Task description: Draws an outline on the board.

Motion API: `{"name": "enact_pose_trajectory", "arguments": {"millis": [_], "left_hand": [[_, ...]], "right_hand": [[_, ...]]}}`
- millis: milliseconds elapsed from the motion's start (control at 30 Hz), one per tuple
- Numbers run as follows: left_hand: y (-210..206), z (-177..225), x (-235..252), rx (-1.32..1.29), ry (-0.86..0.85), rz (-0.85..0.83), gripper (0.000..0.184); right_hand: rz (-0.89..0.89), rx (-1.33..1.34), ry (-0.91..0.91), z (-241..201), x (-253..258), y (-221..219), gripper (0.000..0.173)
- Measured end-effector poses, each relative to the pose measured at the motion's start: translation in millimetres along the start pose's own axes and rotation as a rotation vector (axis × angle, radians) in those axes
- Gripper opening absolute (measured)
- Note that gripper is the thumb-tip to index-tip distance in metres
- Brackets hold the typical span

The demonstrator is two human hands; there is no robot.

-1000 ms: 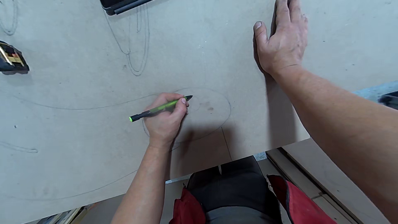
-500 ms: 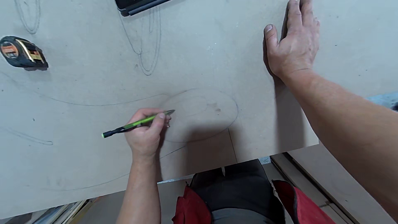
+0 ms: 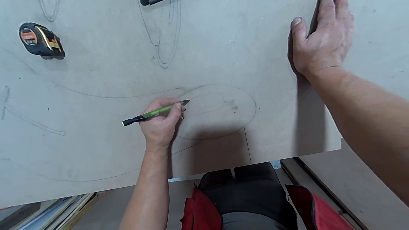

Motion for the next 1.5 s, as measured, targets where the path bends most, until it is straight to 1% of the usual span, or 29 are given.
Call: {"name": "enact_pose_trajectory", "arguments": {"millis": [100, 233, 367, 533, 633, 767, 867, 1000, 1067, 1200, 1367, 1500], "left_hand": [[-1, 1, 0, 0.008, 0.009, -0.005, 0.013], [-1, 2, 0, 0.014, 0.005, 0.014, 0.009], [0, -2, 3, -0.054, -0.063, 0.006, 0.012], [-1, 1, 3, 0.023, -0.063, 0.016, 0.009], [-1, 1, 0, 0.021, -0.091, 0.002, 0.008], [-2, 2, -15, 0.055, -0.042, -0.029, 0.008], [-4, -1, -26, 0.006, -0.045, -0.021, 0.01], [-7, -2, -26, 0.02, -0.047, -0.018, 0.009], [-7, -2, -26, 0.034, -0.04, 0.015, 0.009], [-5, -1, -28, 0.019, -0.053, 0.143, 0.007], [-6, -1, -27, 0.007, -0.049, 0.111, 0.008], [-6, -2, -25, -0.03, -0.02, 0.154, 0.009]], "right_hand": [[0.003, -0.006, 0.001, 2, 1, 0, 0.084], [0.008, -0.007, -0.002, 1, 1, 0, 0.084], [0.005, -0.01, -0.006, 1, 1, 1, 0.083], [0.004, -0.006, -0.011, 1, 1, 1, 0.082], [0.017, -0.006, 0.0, 1, 1, 1, 0.082], [-0.003, -0.008, -0.008, 0, -1, 2, 0.083], [-0.01, -0.014, -0.015, 0, 0, 2, 0.084], [-0.012, -0.007, -0.017, 1, 1, 1, 0.085], [-0.006, -0.001, -0.013, 1, 2, 0, 0.084], [-0.011, 0.007, -0.013, 0, 1, 1, 0.084], [0.012, 0.0, -0.003, 2, 1, 0, 0.084], [0.007, -0.001, -0.003, 1, 1, 0, 0.084]]}}
Point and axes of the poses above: each hand's wrist, its own x-axis towards the middle knuckle, its own y-axis out of the back of the hand, z = x × y, the point moved 5 cm from there along x, towards the middle knuckle, and after that the axes turned 7 degrees about -x, right-handed, at the moved point
